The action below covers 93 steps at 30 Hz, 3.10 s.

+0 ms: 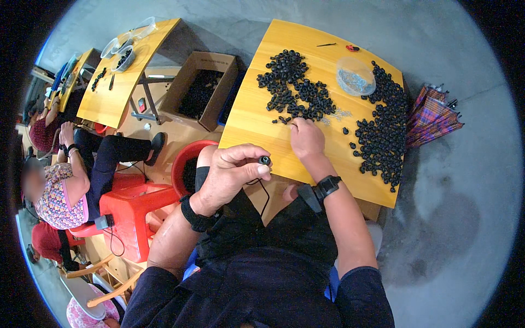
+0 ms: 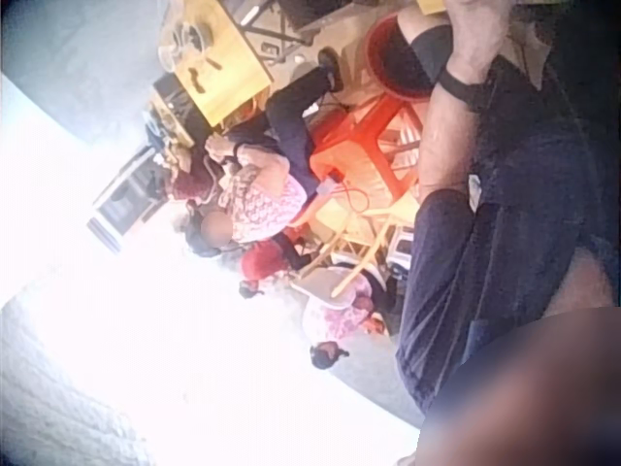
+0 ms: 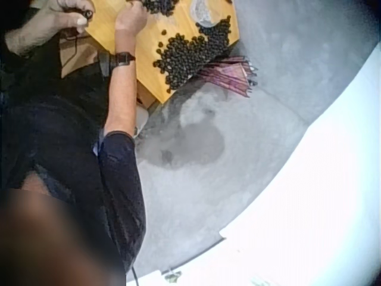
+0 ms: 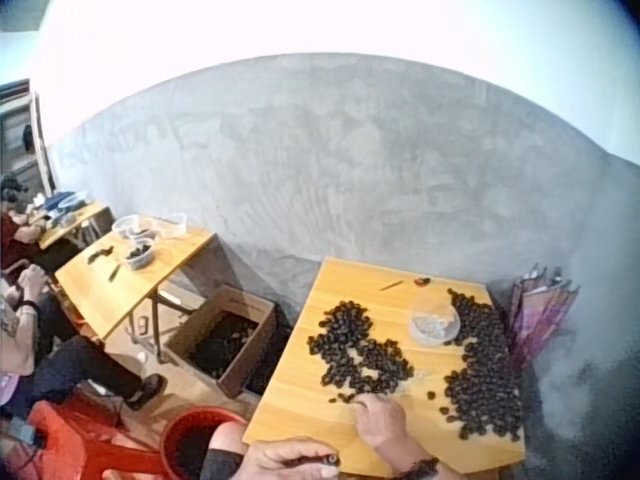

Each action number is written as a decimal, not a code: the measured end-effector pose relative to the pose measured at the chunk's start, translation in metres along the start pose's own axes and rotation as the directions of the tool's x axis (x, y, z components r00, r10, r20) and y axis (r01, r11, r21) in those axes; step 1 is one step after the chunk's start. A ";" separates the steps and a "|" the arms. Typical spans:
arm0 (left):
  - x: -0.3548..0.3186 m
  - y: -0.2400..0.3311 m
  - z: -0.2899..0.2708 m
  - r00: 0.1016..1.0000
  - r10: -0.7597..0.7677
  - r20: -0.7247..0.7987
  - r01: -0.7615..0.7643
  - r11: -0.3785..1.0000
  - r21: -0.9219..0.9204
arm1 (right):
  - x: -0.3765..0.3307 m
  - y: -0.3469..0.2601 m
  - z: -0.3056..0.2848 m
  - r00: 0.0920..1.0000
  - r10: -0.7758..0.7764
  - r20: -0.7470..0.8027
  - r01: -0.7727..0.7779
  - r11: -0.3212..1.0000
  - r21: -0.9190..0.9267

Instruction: Manually sort and inspect small black plastic or rubber parts on a table.

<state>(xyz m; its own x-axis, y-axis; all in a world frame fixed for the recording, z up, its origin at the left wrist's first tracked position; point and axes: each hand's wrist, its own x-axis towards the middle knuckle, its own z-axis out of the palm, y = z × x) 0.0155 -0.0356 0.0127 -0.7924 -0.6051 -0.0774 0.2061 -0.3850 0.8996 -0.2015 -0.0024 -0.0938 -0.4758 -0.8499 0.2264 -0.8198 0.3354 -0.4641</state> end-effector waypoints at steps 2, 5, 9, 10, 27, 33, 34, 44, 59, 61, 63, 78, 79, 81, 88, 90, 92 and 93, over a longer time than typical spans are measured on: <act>0.000 0.002 0.000 1.000 -0.005 0.009 0.006 0.999 -0.032 | -0.004 0.005 -0.009 0.992 0.091 0.083 -0.106 0.974 0.202; -0.002 0.002 -0.002 1.000 -0.016 0.023 0.017 0.999 -0.040 | -0.013 -0.011 -0.033 0.966 0.146 0.215 -0.242 0.807 0.538; -0.001 0.003 0.000 0.996 -0.012 0.090 0.019 0.997 -0.075 | -0.021 -0.042 -0.082 0.931 0.156 0.329 -0.352 0.621 0.701; -0.001 0.003 0.000 0.996 -0.011 0.093 0.018 0.997 -0.076 | -0.024 -0.048 -0.093 0.932 0.157 0.327 -0.350 0.622 0.700; -0.015 0.019 0.013 0.996 0.002 0.092 -0.003 1.000 0.007 | -0.043 -0.115 -0.180 0.931 -0.303 0.204 0.076 0.706 0.704; -0.019 0.023 0.014 0.996 0.011 0.091 -0.016 0.999 0.052 | -0.043 -0.122 -0.183 0.911 -0.356 0.207 0.141 0.743 0.654; -0.019 0.023 0.015 0.996 0.012 0.093 -0.016 0.999 0.051 | -0.043 -0.123 -0.183 0.912 -0.355 0.207 0.141 0.744 0.652; -0.024 0.022 0.017 0.998 0.023 0.060 -0.029 0.993 0.114 | -0.046 -0.128 -0.184 0.889 -0.388 0.242 0.186 0.791 0.583; -0.027 0.022 0.019 0.995 -0.035 0.095 0.017 0.982 0.189 | -0.040 -0.113 -0.182 0.761 -0.225 0.608 -0.355 0.640 0.681; -0.028 0.022 0.019 0.994 -0.046 0.100 0.024 0.978 0.207 | -0.037 -0.111 -0.180 0.738 -0.229 0.635 -0.392 0.620 0.679; -0.029 0.021 0.020 0.995 -0.067 0.073 0.051 0.979 0.198 | -0.036 -0.109 -0.180 0.700 -0.217 0.681 -0.459 0.593 0.662; -0.029 0.008 0.018 0.995 -0.046 0.083 0.031 0.983 0.181 | -0.056 -0.096 -0.162 0.644 -0.178 0.744 -0.684 0.301 0.664; -0.028 0.007 0.017 0.995 -0.045 0.084 0.029 0.983 0.180 | -0.059 -0.093 -0.161 0.645 -0.178 0.743 -0.683 0.302 0.665; -0.027 0.005 0.016 0.987 -0.056 0.149 0.013 0.962 0.274 | -0.064 -0.086 -0.157 0.655 -0.198 0.729 -0.660 0.320 0.680; -0.026 0.008 0.022 0.980 -0.090 0.179 0.038 0.961 0.275 | -0.066 -0.076 -0.153 0.585 -0.230 0.777 -0.775 0.123 0.620; -0.025 0.009 0.024 0.977 -0.080 0.196 0.027 0.965 0.261 | -0.065 -0.075 -0.154 0.565 -0.243 0.788 -0.796 0.091 0.599; -0.024 0.008 0.024 0.975 -0.070 0.210 0.017 0.969 0.247 | -0.064 -0.076 -0.155 0.544 -0.258 0.799 -0.816 0.059 0.575; -0.024 0.007 0.025 0.973 -0.072 0.219 0.026 0.979 0.203 | -0.065 -0.076 -0.156 0.503 -0.275 0.820 -0.840 0.069 0.538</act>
<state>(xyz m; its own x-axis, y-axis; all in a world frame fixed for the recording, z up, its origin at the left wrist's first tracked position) 0.0218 -0.0066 0.0316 -0.9116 -0.4084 -0.0457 0.0641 -0.2511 0.9658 -0.1580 0.0904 0.0610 0.2472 -0.8526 -0.4604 0.5149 0.5181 -0.6830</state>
